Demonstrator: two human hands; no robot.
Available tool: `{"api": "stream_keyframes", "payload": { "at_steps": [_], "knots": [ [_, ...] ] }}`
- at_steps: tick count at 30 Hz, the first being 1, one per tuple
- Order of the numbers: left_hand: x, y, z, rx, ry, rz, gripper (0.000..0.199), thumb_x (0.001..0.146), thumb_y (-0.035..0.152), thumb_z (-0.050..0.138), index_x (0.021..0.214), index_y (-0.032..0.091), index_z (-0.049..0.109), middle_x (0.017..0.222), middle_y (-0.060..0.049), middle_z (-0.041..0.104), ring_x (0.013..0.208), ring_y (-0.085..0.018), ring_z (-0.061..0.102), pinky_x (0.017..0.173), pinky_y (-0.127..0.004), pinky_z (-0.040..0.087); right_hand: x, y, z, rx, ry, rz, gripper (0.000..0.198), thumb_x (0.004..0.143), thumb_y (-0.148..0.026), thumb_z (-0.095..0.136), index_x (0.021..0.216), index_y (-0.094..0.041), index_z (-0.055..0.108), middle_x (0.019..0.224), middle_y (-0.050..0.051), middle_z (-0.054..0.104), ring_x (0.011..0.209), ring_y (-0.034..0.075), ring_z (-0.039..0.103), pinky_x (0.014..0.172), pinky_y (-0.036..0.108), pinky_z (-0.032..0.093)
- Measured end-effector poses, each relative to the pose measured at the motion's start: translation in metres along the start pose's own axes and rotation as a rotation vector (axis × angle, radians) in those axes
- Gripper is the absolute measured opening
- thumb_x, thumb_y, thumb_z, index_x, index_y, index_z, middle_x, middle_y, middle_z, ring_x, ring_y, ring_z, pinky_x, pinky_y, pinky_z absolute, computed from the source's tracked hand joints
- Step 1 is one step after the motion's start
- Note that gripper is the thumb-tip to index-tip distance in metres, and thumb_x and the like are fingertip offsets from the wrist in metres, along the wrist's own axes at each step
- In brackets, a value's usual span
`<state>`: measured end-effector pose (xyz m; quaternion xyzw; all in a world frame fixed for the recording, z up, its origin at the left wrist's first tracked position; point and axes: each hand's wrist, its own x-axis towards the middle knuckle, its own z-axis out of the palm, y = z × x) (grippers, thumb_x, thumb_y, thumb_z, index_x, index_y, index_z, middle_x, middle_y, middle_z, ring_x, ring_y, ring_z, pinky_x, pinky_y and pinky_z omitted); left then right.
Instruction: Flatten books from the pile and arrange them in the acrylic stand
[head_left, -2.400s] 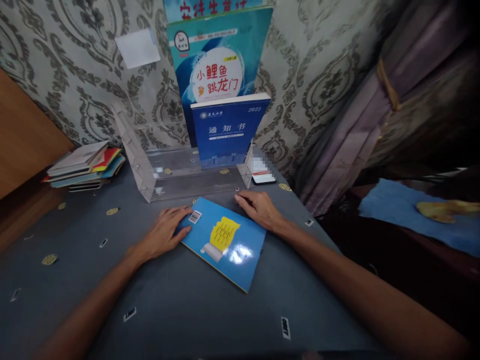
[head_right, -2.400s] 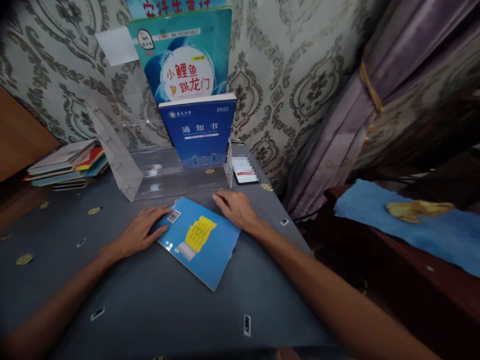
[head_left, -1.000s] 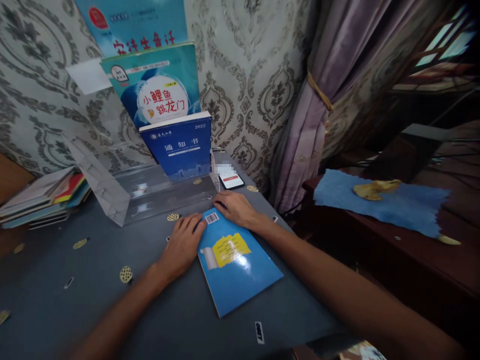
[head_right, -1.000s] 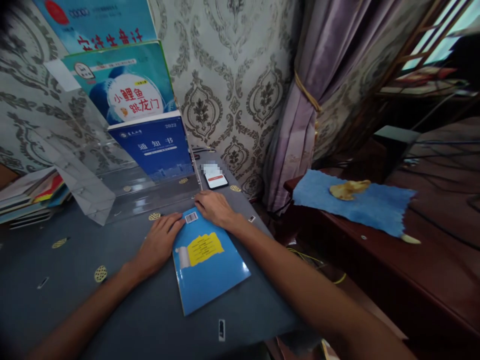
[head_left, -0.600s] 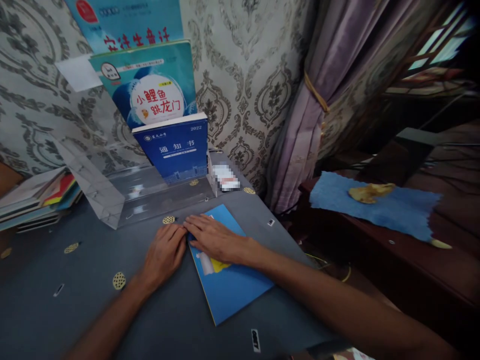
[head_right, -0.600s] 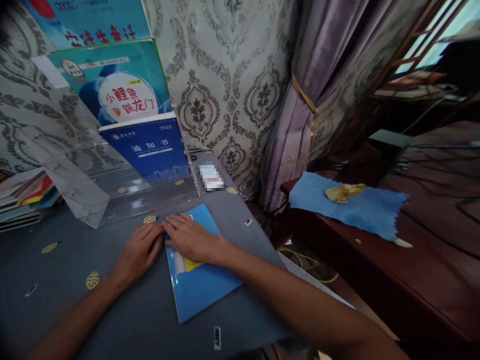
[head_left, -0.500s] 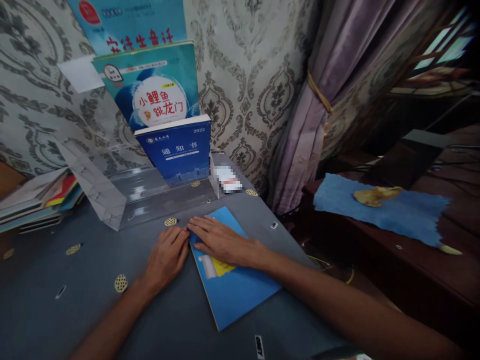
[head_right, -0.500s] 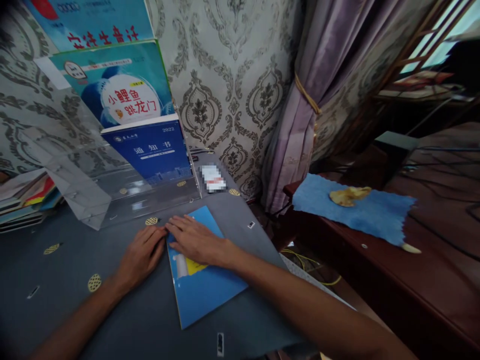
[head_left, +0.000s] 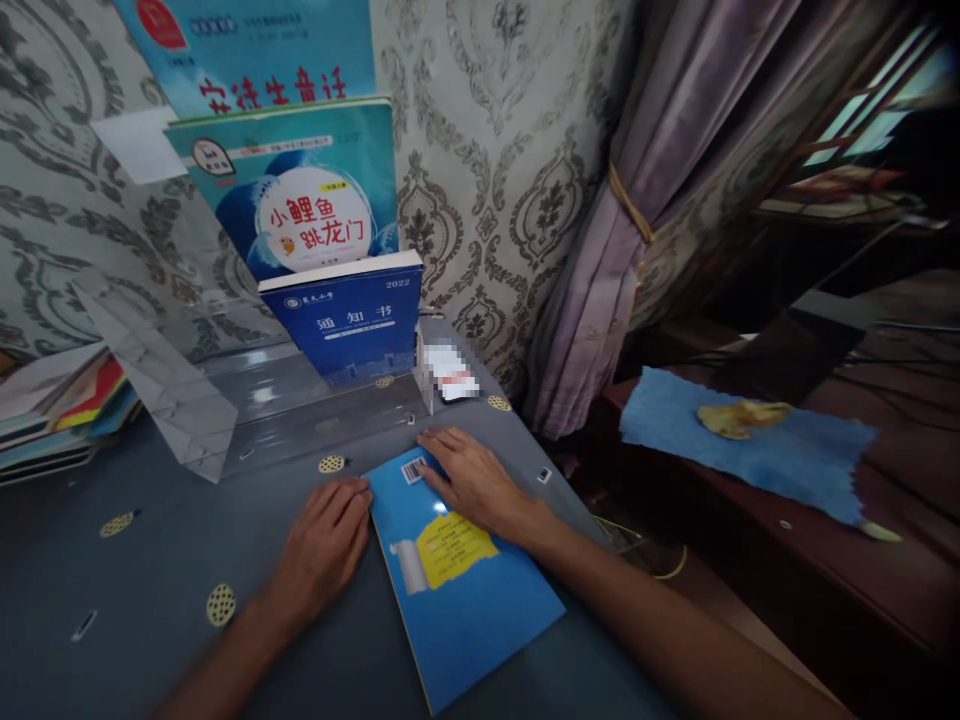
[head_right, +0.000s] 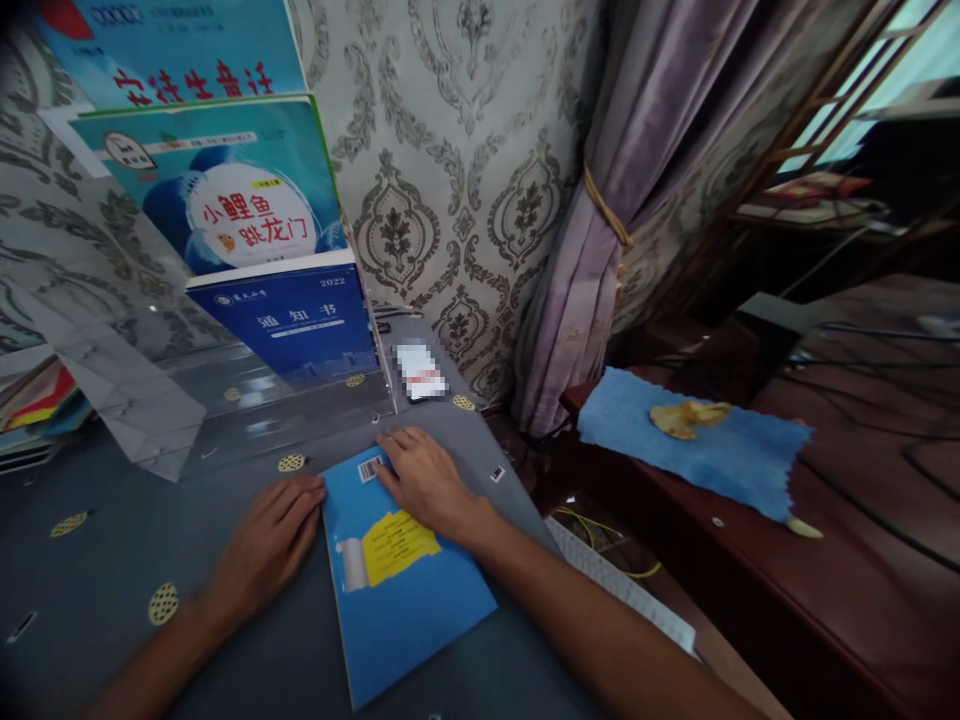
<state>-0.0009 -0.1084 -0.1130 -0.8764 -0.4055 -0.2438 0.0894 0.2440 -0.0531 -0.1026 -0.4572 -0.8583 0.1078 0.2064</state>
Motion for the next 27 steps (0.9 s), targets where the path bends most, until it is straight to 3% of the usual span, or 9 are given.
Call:
{"api": "stream_keyframes", "payload": {
  "at_steps": [10, 17, 27],
  "knots": [
    [-0.001, -0.002, 0.001, 0.016, 0.019, 0.023, 0.02, 0.1, 0.019, 0.044, 0.112, 0.021, 0.06, 0.113, -0.009, 0.07, 0.108, -0.025, 0.064, 0.092, -0.043, 0.055, 0.001, -0.003, -0.004, -0.006, -0.007, 0.013, 0.039, 0.1, -0.033, 0.051, 0.131, -0.012, 0.061, 0.126, 0.016, 0.068, 0.122, 0.029, 0.058, 0.107, 0.046, 0.045],
    [0.002, -0.006, 0.003, -0.011, 0.057, 0.024, 0.019, 0.101, 0.021, 0.042, 0.107, 0.021, 0.06, 0.108, -0.009, 0.07, 0.101, -0.024, 0.067, 0.09, -0.042, 0.057, -0.004, 0.013, 0.004, 0.08, -0.004, -0.01, 0.046, 0.101, -0.036, 0.047, 0.14, -0.014, 0.056, 0.145, 0.015, 0.057, 0.139, 0.026, 0.049, 0.117, 0.046, 0.038],
    [0.007, -0.003, 0.006, -0.022, -0.017, -0.025, 0.015, 0.097, 0.02, 0.046, 0.105, 0.021, 0.058, 0.11, -0.01, 0.067, 0.106, -0.026, 0.064, 0.099, -0.047, 0.053, -0.013, 0.024, 0.009, 0.126, 0.029, 0.002, 0.052, 0.101, -0.042, 0.042, 0.144, -0.014, 0.053, 0.151, 0.015, 0.05, 0.143, 0.028, 0.044, 0.12, 0.051, 0.034]
  ]
}}
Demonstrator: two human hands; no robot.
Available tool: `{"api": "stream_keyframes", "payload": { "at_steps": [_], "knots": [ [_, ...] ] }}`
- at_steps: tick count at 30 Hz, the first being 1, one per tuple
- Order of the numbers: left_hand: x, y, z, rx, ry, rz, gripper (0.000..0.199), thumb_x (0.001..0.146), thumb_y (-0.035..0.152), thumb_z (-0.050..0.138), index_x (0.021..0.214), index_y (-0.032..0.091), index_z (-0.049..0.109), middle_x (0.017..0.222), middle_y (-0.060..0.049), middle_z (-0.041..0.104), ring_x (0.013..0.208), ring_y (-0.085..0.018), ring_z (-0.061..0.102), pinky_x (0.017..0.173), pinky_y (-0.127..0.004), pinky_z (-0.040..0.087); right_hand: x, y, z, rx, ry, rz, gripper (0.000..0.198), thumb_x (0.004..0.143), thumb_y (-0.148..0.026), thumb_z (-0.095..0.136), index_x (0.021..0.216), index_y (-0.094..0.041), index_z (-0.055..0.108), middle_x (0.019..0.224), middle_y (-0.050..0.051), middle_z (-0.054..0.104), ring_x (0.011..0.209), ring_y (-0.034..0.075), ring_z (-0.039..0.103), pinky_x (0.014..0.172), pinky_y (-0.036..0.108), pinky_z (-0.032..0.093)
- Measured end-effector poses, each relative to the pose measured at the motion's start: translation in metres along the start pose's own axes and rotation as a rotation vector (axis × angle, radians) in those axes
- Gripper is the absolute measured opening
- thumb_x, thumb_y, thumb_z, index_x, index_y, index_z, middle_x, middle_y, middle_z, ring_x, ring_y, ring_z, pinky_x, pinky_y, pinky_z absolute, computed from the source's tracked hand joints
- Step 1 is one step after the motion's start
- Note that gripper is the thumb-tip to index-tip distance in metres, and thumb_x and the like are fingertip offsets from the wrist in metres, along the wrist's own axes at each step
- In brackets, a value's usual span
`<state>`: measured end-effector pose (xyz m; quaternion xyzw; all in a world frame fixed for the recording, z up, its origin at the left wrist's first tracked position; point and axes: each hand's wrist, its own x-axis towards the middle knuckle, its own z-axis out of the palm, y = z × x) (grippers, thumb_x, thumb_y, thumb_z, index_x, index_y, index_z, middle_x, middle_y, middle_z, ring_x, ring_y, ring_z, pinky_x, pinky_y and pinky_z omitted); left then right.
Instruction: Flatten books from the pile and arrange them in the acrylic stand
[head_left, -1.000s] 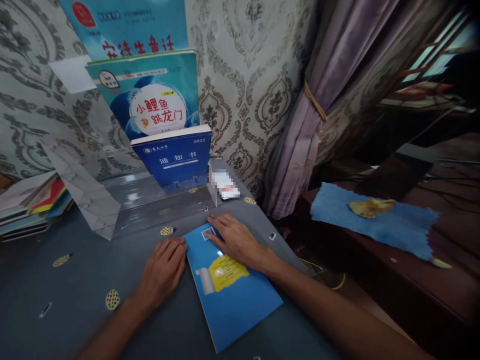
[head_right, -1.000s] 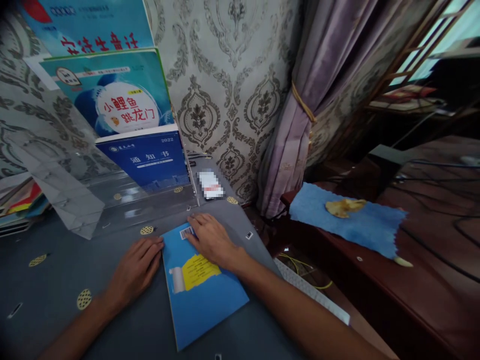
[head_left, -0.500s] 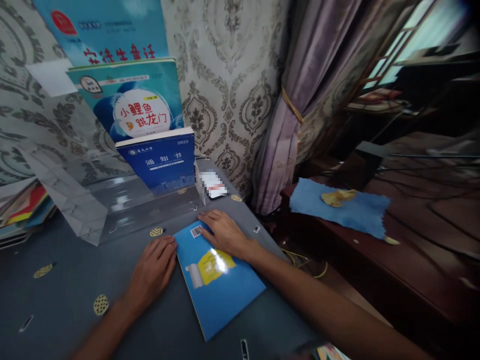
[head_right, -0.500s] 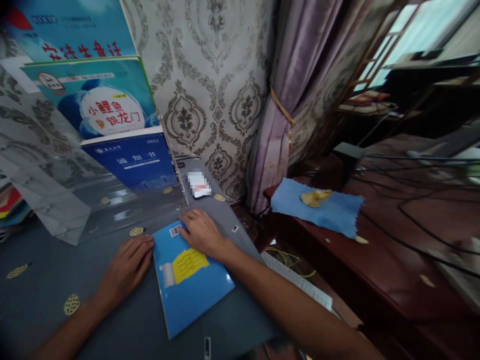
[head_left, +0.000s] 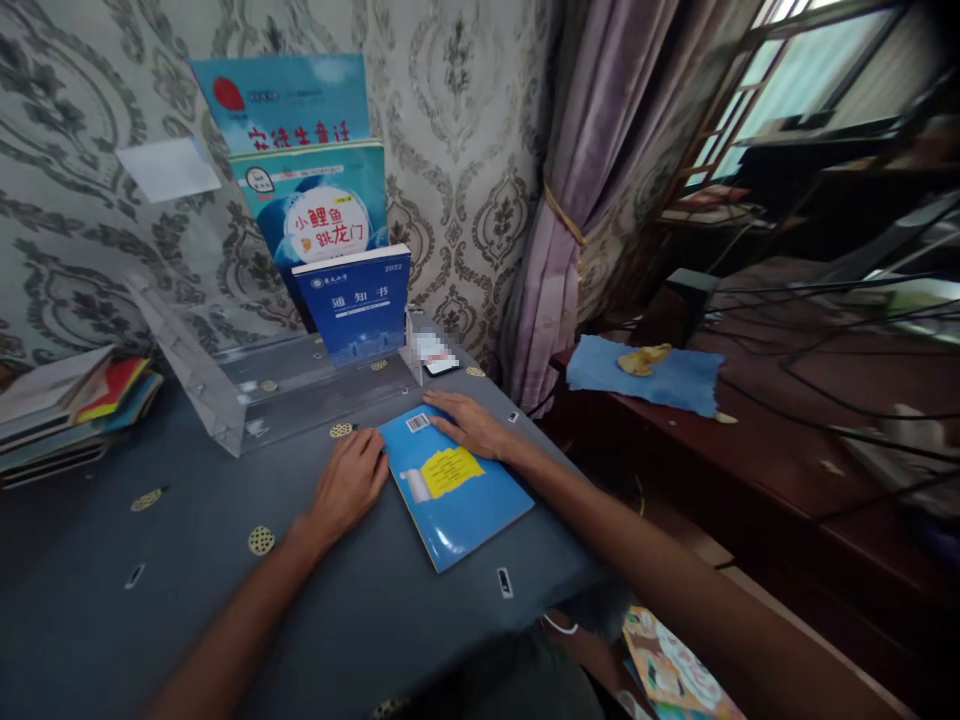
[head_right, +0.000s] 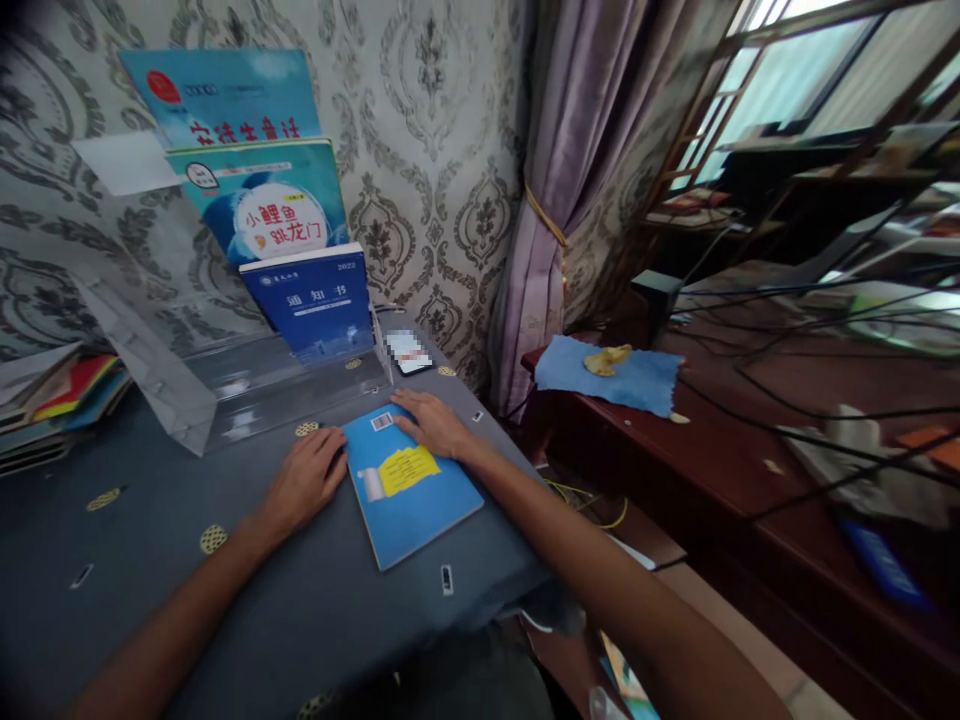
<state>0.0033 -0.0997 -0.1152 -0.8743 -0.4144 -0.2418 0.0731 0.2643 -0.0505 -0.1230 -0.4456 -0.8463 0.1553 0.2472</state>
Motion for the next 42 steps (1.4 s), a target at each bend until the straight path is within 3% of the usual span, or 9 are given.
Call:
{"api": "stream_keyframes", "payload": {
  "at_steps": [9, 17, 21, 27, 31, 36, 42],
  "knots": [
    [0.001, -0.002, -0.003, -0.024, -0.021, 0.009, 0.016, 0.098, 0.023, 0.044, 0.104, 0.018, 0.058, 0.111, -0.013, 0.065, 0.104, -0.028, 0.063, 0.092, -0.047, 0.054, 0.001, 0.008, 0.004, 0.002, 0.033, -0.012, 0.048, 0.102, -0.04, 0.038, 0.141, -0.019, 0.056, 0.148, 0.011, 0.056, 0.14, 0.026, 0.048, 0.117, 0.052, 0.038],
    [0.0, 0.015, -0.016, -0.178, -0.116, 0.249, 0.019, 0.1, 0.028, 0.048, 0.108, 0.019, 0.062, 0.115, -0.011, 0.066, 0.111, -0.025, 0.061, 0.101, -0.046, 0.05, 0.004, 0.013, 0.007, -0.002, 0.06, -0.072, 0.044, 0.101, -0.032, 0.039, 0.138, -0.018, 0.058, 0.143, 0.011, 0.06, 0.136, 0.025, 0.053, 0.116, 0.051, 0.04],
    [0.002, 0.021, -0.014, -0.249, -0.119, 0.202, 0.022, 0.1, 0.029, 0.047, 0.114, 0.018, 0.061, 0.119, -0.013, 0.065, 0.112, -0.025, 0.061, 0.098, -0.045, 0.053, 0.004, 0.01, 0.005, -0.017, 0.044, -0.066, 0.044, 0.1, -0.029, 0.04, 0.139, -0.014, 0.057, 0.145, 0.014, 0.058, 0.137, 0.026, 0.052, 0.116, 0.049, 0.04],
    [0.002, 0.018, -0.007, -0.241, -0.118, 0.14, 0.029, 0.1, 0.031, 0.046, 0.124, 0.019, 0.059, 0.135, -0.014, 0.061, 0.127, -0.028, 0.056, 0.109, -0.051, 0.046, 0.001, 0.001, 0.001, -0.043, 0.012, -0.03, 0.047, 0.101, -0.028, 0.038, 0.141, -0.012, 0.054, 0.15, 0.016, 0.052, 0.141, 0.026, 0.047, 0.118, 0.048, 0.037],
    [0.0, 0.016, -0.006, -0.234, -0.142, 0.142, 0.03, 0.1, 0.032, 0.046, 0.125, 0.02, 0.059, 0.137, -0.013, 0.06, 0.13, -0.028, 0.055, 0.109, -0.052, 0.047, -0.006, -0.003, 0.001, -0.067, -0.017, 0.028, 0.051, 0.102, -0.036, 0.037, 0.148, -0.016, 0.047, 0.158, 0.014, 0.042, 0.148, 0.027, 0.035, 0.121, 0.052, 0.032],
    [0.001, 0.018, -0.008, -0.21, -0.184, 0.131, 0.032, 0.101, 0.033, 0.045, 0.126, 0.02, 0.059, 0.138, -0.013, 0.06, 0.129, -0.028, 0.055, 0.109, -0.053, 0.047, -0.024, -0.011, 0.0, -0.133, -0.06, 0.06, 0.057, 0.103, -0.045, 0.036, 0.153, -0.018, 0.04, 0.163, 0.013, 0.031, 0.153, 0.027, 0.024, 0.123, 0.053, 0.027],
    [0.001, 0.02, -0.008, -0.207, -0.181, 0.122, 0.031, 0.101, 0.032, 0.045, 0.125, 0.02, 0.059, 0.137, -0.013, 0.06, 0.129, -0.028, 0.055, 0.109, -0.054, 0.046, -0.062, -0.02, -0.013, -0.165, -0.106, 0.015, 0.062, 0.103, -0.049, 0.036, 0.156, -0.017, 0.034, 0.165, 0.014, 0.026, 0.152, 0.029, 0.024, 0.122, 0.053, 0.028]
  ]
}}
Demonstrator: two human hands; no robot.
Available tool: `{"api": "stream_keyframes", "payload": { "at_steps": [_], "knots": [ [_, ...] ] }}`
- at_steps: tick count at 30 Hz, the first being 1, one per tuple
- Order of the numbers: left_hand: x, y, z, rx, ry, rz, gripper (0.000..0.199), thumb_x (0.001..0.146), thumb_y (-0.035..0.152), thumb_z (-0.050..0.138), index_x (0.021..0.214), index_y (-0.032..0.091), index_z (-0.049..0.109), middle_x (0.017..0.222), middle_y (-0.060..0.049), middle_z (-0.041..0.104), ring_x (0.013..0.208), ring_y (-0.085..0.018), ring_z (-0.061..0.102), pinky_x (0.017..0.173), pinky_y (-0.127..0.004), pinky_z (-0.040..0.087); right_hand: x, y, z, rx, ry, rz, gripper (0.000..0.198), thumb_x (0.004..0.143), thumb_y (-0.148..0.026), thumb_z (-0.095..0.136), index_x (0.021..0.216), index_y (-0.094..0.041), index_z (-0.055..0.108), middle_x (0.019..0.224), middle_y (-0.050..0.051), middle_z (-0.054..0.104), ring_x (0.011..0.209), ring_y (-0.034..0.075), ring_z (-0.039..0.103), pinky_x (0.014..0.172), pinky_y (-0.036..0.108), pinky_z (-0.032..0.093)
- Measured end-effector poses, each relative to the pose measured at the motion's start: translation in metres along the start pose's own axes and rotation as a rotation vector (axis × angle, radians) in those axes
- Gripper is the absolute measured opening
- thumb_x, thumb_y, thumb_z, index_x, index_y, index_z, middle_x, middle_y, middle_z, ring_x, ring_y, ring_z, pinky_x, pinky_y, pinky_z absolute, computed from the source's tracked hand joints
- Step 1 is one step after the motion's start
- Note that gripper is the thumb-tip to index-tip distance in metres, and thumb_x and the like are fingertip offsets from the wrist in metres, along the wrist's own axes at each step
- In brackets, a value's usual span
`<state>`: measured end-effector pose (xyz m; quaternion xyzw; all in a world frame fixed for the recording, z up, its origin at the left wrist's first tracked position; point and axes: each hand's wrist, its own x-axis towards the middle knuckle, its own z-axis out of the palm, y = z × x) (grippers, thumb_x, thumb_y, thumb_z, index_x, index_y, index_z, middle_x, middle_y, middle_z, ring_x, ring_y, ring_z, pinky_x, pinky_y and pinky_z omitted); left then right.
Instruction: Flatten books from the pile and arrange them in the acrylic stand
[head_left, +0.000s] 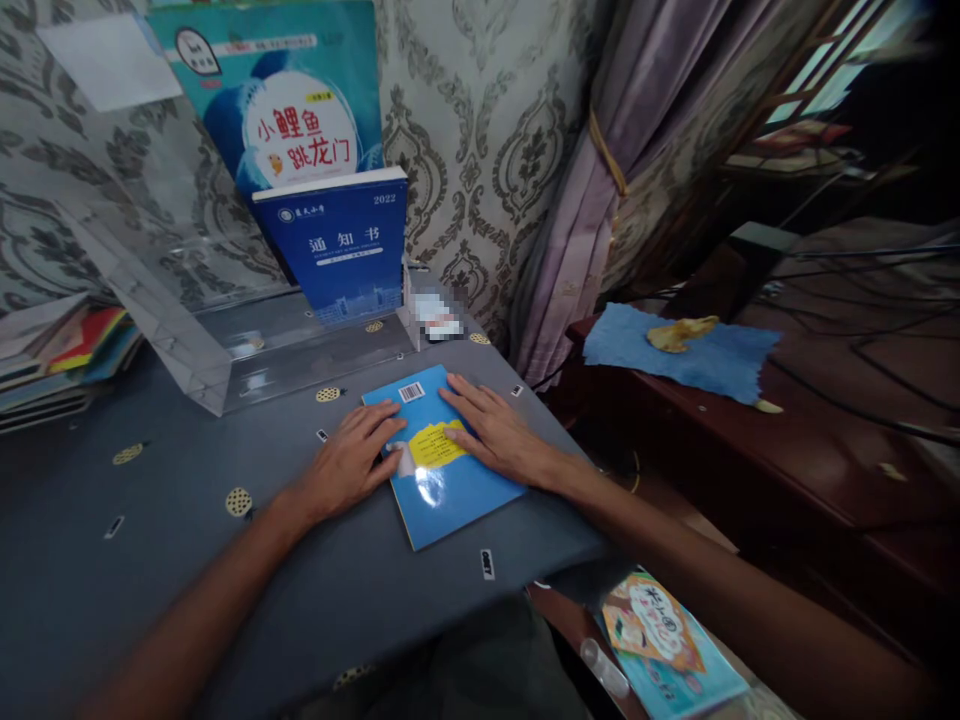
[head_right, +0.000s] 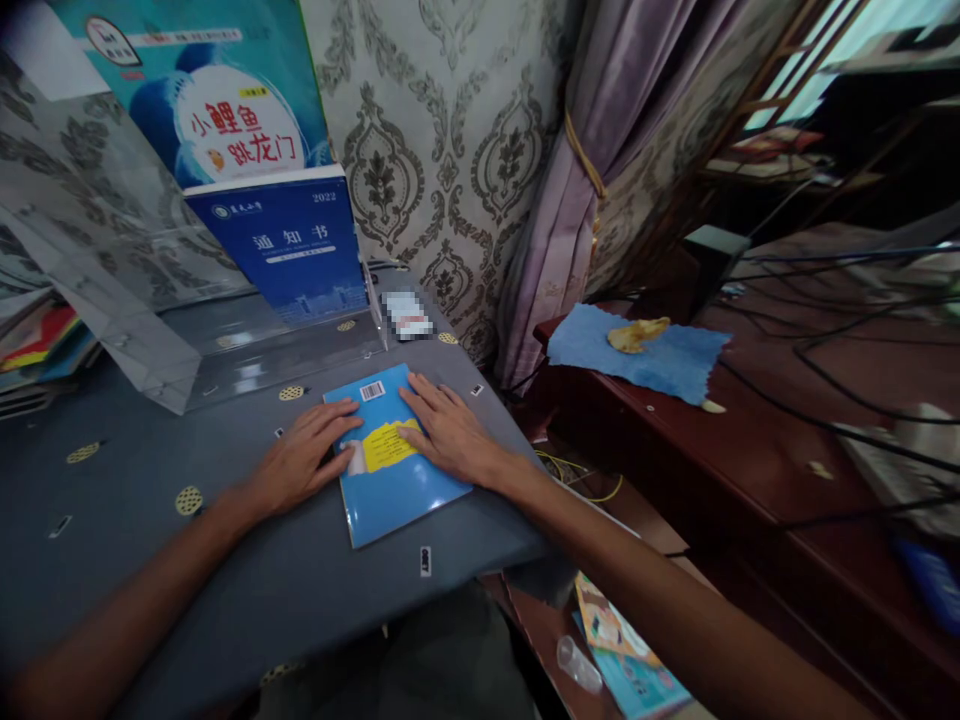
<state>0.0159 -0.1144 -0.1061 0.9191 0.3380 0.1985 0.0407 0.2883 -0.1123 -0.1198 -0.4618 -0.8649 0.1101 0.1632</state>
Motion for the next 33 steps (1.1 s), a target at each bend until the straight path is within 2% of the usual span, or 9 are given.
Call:
{"api": "stream_keyframes", "payload": {
  "at_steps": [8, 11, 14, 16, 19, 23, 27, 33],
  "knots": [
    [0.0, -0.002, 0.002, -0.039, -0.001, -0.02, 0.03, 0.1, 0.031, 0.046, 0.125, 0.021, 0.059, 0.138, -0.012, 0.059, 0.129, -0.027, 0.055, 0.109, -0.052, 0.046, -0.054, -0.009, -0.005, -0.051, 0.01, -0.057, 0.059, 0.104, -0.044, 0.039, 0.159, -0.025, 0.027, 0.165, 0.01, 0.029, 0.151, 0.028, 0.028, 0.123, 0.051, 0.03],
    [0.001, -0.002, -0.001, -0.097, -0.014, -0.055, 0.03, 0.099, 0.034, 0.047, 0.125, 0.022, 0.058, 0.139, -0.011, 0.059, 0.13, -0.027, 0.054, 0.111, -0.051, 0.045, -0.06, -0.011, -0.013, -0.066, -0.02, -0.068, 0.057, 0.104, -0.044, 0.039, 0.157, -0.024, 0.032, 0.163, 0.012, 0.034, 0.15, 0.029, 0.031, 0.121, 0.055, 0.031],
    [0.001, -0.002, -0.004, -0.206, 0.018, -0.122, 0.032, 0.099, 0.034, 0.048, 0.128, 0.021, 0.055, 0.134, -0.011, 0.062, 0.127, -0.027, 0.056, 0.108, -0.049, 0.047, -0.051, -0.02, -0.026, -0.095, -0.061, -0.103, 0.052, 0.102, -0.044, 0.044, 0.147, -0.019, 0.047, 0.155, 0.017, 0.045, 0.147, 0.034, 0.036, 0.117, 0.063, 0.032],
    [0.0, -0.003, -0.004, -0.272, 0.073, -0.202, 0.032, 0.099, 0.029, 0.045, 0.129, 0.021, 0.052, 0.128, -0.011, 0.065, 0.121, -0.025, 0.061, 0.104, -0.046, 0.05, -0.038, -0.034, -0.032, -0.098, -0.082, -0.15, 0.043, 0.102, -0.04, 0.046, 0.139, -0.019, 0.056, 0.15, 0.017, 0.051, 0.146, 0.034, 0.039, 0.117, 0.063, 0.032],
    [-0.001, -0.007, -0.002, -0.333, 0.168, -0.3, 0.031, 0.098, 0.022, 0.043, 0.127, 0.02, 0.052, 0.124, -0.01, 0.067, 0.117, -0.023, 0.063, 0.102, -0.044, 0.051, -0.015, -0.062, -0.028, -0.047, -0.138, -0.259, 0.039, 0.101, -0.034, 0.051, 0.136, -0.018, 0.057, 0.149, 0.014, 0.053, 0.144, 0.029, 0.043, 0.118, 0.056, 0.035],
    [-0.002, -0.009, 0.001, -0.368, 0.213, -0.326, 0.032, 0.097, 0.019, 0.04, 0.127, 0.02, 0.05, 0.125, -0.011, 0.068, 0.118, -0.022, 0.064, 0.103, -0.044, 0.051, 0.011, -0.088, -0.011, 0.029, -0.155, -0.36, 0.045, 0.1, -0.035, 0.054, 0.139, -0.011, 0.055, 0.15, 0.016, 0.052, 0.144, 0.028, 0.043, 0.12, 0.052, 0.034],
    [-0.002, -0.008, 0.002, -0.347, 0.205, -0.332, 0.033, 0.097, 0.018, 0.041, 0.129, 0.02, 0.05, 0.124, -0.011, 0.069, 0.118, -0.022, 0.064, 0.103, -0.044, 0.051, 0.018, -0.084, 0.001, 0.055, -0.174, -0.378, 0.052, 0.101, -0.039, 0.052, 0.144, -0.009, 0.05, 0.153, 0.017, 0.048, 0.146, 0.028, 0.039, 0.123, 0.052, 0.028],
    [-0.003, -0.005, 0.002, -0.247, 0.179, -0.329, 0.03, 0.098, 0.023, 0.044, 0.126, 0.021, 0.055, 0.122, -0.009, 0.069, 0.114, -0.024, 0.066, 0.099, -0.044, 0.053, 0.007, -0.053, 0.003, 0.071, -0.1, -0.299, 0.059, 0.102, -0.047, 0.046, 0.152, -0.017, 0.042, 0.159, 0.013, 0.04, 0.15, 0.026, 0.032, 0.125, 0.049, 0.027]
  ]
}}
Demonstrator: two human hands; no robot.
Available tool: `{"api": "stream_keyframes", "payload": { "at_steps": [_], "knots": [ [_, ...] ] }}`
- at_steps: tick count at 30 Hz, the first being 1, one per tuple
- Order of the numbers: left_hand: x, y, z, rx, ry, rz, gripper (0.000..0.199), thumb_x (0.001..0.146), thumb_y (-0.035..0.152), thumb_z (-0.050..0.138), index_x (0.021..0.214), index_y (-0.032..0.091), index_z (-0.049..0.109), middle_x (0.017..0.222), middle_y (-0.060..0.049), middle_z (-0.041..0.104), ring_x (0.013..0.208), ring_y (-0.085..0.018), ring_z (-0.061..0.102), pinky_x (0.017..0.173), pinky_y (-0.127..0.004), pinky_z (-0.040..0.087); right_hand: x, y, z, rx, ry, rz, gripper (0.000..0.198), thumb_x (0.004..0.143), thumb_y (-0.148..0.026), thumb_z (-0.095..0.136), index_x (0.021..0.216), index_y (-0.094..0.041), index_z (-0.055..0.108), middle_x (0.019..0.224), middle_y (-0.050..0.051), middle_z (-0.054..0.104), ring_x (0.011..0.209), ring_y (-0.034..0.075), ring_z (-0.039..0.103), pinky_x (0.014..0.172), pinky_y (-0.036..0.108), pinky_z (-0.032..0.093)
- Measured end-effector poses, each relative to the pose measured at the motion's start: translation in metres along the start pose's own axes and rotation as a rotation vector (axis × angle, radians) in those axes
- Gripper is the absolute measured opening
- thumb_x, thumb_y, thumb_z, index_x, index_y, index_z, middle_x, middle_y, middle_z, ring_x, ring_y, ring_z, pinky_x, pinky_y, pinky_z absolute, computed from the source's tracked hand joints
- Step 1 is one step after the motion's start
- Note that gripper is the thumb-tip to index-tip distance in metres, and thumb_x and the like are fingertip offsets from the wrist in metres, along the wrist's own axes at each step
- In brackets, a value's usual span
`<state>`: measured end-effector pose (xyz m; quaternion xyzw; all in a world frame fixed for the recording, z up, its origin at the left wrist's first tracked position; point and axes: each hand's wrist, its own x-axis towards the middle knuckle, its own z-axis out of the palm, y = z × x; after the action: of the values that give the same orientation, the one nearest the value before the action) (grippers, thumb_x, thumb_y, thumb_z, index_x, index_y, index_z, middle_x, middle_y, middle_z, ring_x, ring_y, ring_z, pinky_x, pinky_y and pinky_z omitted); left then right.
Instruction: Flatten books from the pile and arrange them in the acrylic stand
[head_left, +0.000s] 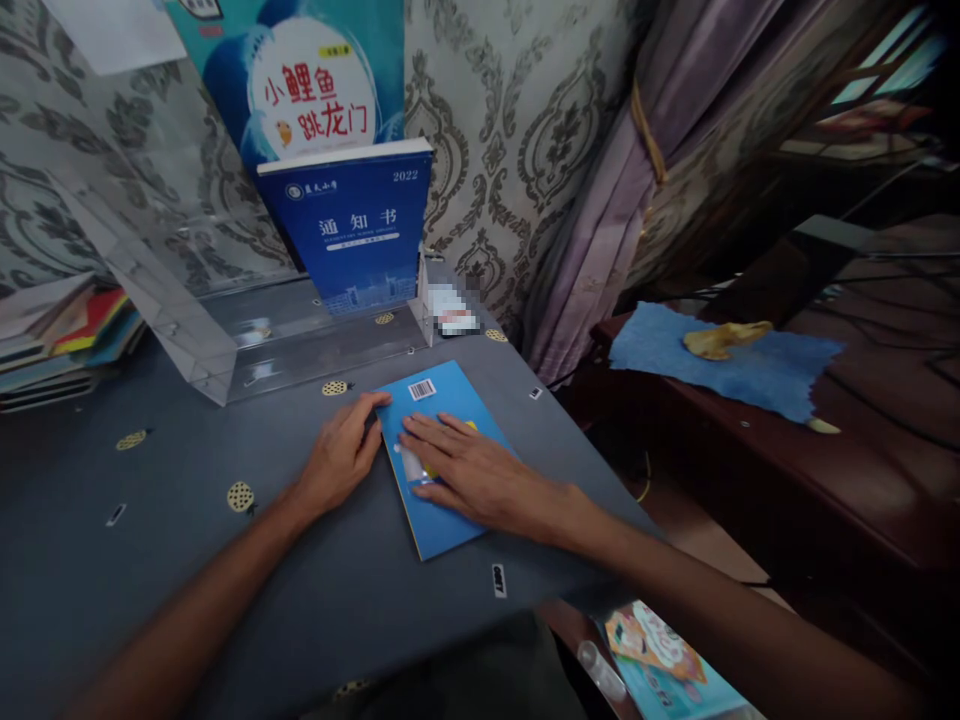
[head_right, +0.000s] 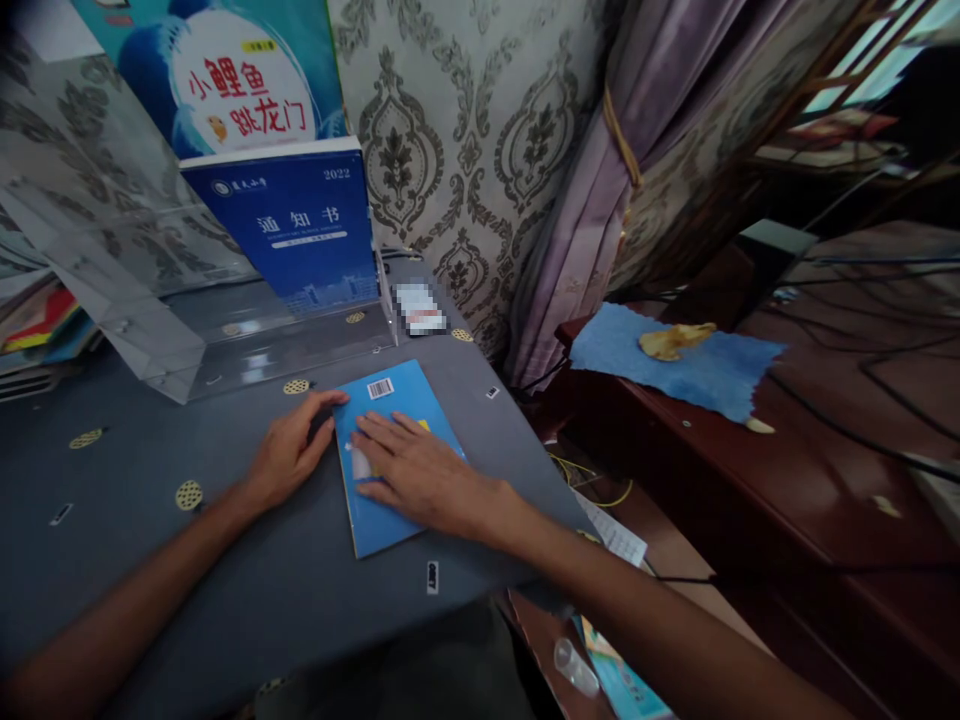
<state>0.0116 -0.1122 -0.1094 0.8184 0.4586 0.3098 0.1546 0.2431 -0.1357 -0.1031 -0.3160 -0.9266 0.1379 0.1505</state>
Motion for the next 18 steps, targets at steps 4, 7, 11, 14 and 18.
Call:
{"api": "stream_keyframes", "payload": {
  "at_steps": [4, 7, 11, 14, 18],
  "knots": [
    [0.0, 0.001, -0.001, 0.065, -0.005, 0.027, 0.03, 0.098, 0.023, 0.044, 0.126, 0.021, 0.056, 0.123, -0.009, 0.069, 0.113, -0.024, 0.066, 0.098, -0.044, 0.054, -0.014, 0.016, -0.005, -0.03, 0.01, 0.069, 0.06, 0.101, -0.047, 0.047, 0.153, -0.016, 0.04, 0.159, 0.014, 0.039, 0.15, 0.026, 0.031, 0.125, 0.049, 0.027],
    [0.001, 0.001, -0.001, 0.083, -0.013, 0.037, 0.03, 0.098, 0.024, 0.044, 0.126, 0.021, 0.056, 0.122, -0.009, 0.069, 0.113, -0.025, 0.066, 0.098, -0.044, 0.054, -0.021, 0.023, -0.007, -0.048, 0.032, 0.114, 0.059, 0.102, -0.045, 0.047, 0.152, -0.014, 0.042, 0.159, 0.015, 0.039, 0.15, 0.028, 0.032, 0.124, 0.049, 0.03],
    [0.001, 0.001, -0.001, 0.104, -0.012, 0.045, 0.031, 0.098, 0.024, 0.043, 0.126, 0.021, 0.057, 0.122, -0.009, 0.069, 0.114, -0.025, 0.065, 0.099, -0.044, 0.053, -0.023, 0.02, -0.005, -0.086, 0.067, 0.154, 0.056, 0.102, -0.043, 0.045, 0.15, -0.015, 0.044, 0.158, 0.016, 0.041, 0.148, 0.031, 0.035, 0.122, 0.053, 0.032],
    [0.001, 0.001, -0.001, 0.124, -0.014, 0.06, 0.031, 0.098, 0.023, 0.044, 0.126, 0.021, 0.057, 0.123, -0.009, 0.069, 0.115, -0.025, 0.065, 0.1, -0.045, 0.053, -0.023, 0.002, -0.003, -0.095, 0.081, 0.145, 0.05, 0.102, -0.037, 0.047, 0.149, -0.021, 0.047, 0.154, 0.012, 0.048, 0.147, 0.031, 0.037, 0.121, 0.057, 0.032],
    [0.002, 0.001, -0.001, 0.129, -0.012, 0.086, 0.03, 0.098, 0.02, 0.043, 0.124, 0.022, 0.056, 0.123, -0.008, 0.07, 0.115, -0.024, 0.065, 0.1, -0.043, 0.053, -0.026, -0.03, 0.0, -0.031, -0.001, -0.049, 0.045, 0.101, -0.032, 0.052, 0.145, -0.028, 0.05, 0.145, 0.005, 0.059, 0.144, 0.023, 0.043, 0.121, 0.048, 0.035]
  ]
}}
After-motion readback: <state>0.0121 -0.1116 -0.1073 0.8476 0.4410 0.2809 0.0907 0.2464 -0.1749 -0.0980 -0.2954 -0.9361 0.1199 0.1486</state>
